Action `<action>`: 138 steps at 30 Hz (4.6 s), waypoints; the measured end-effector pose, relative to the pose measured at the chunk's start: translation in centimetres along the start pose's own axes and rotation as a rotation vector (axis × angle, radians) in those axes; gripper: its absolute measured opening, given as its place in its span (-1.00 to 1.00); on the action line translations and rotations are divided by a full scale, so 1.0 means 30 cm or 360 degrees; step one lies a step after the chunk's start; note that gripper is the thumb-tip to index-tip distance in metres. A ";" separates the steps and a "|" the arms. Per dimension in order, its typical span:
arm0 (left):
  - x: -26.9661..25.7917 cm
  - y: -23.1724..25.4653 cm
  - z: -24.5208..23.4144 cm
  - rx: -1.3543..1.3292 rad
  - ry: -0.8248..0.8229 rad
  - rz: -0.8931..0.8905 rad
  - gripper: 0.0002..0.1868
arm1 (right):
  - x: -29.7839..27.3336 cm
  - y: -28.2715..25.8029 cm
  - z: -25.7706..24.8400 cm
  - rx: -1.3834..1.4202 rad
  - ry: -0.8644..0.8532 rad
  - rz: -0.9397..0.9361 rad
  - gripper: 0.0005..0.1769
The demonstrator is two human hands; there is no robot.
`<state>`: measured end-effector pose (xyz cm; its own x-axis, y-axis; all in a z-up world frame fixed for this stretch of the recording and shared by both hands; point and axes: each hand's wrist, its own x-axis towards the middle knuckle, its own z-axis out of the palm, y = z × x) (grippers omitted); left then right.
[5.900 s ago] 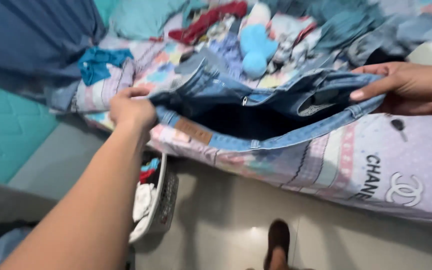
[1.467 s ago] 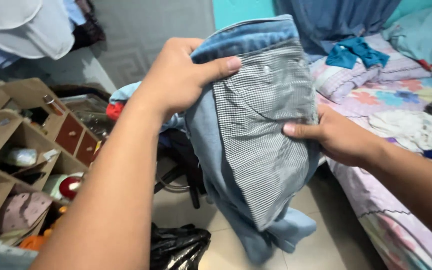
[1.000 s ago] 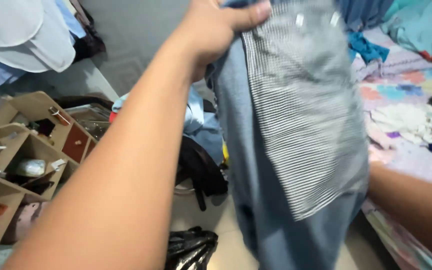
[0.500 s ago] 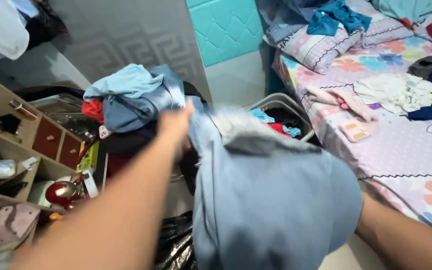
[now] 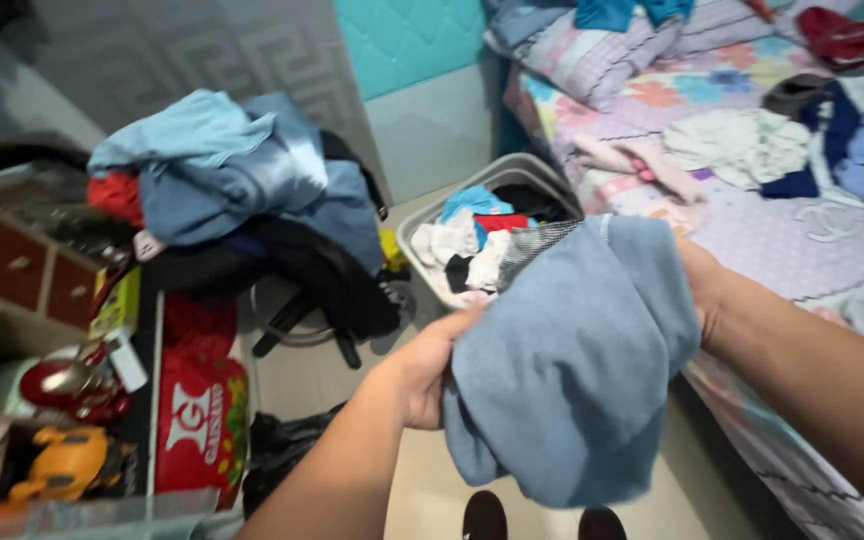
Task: Folding various items of clothing on a bed and placing them into a laundry basket.
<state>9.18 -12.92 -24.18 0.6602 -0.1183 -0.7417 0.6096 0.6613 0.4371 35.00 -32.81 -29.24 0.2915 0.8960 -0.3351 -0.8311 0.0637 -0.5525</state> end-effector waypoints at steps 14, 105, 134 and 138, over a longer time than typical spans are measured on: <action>0.257 0.143 0.127 -0.0328 0.0325 0.1010 -0.13 | -0.409 0.216 0.270 0.0106 0.1152 -0.0327 -0.37; 1.957 0.702 1.313 0.2207 0.0956 0.1203 -0.02 | -0.240 -1.194 -1.507 -0.1725 0.2223 -0.0414 -0.04; 1.278 0.233 1.033 -0.0505 0.0157 0.0300 -0.27 | -0.283 -0.709 -0.940 0.0465 0.0995 -0.0431 -0.44; 1.113 0.150 0.784 -0.0683 0.0248 0.0551 -0.27 | -0.132 -0.600 -0.722 0.0303 0.0784 -0.0213 -0.43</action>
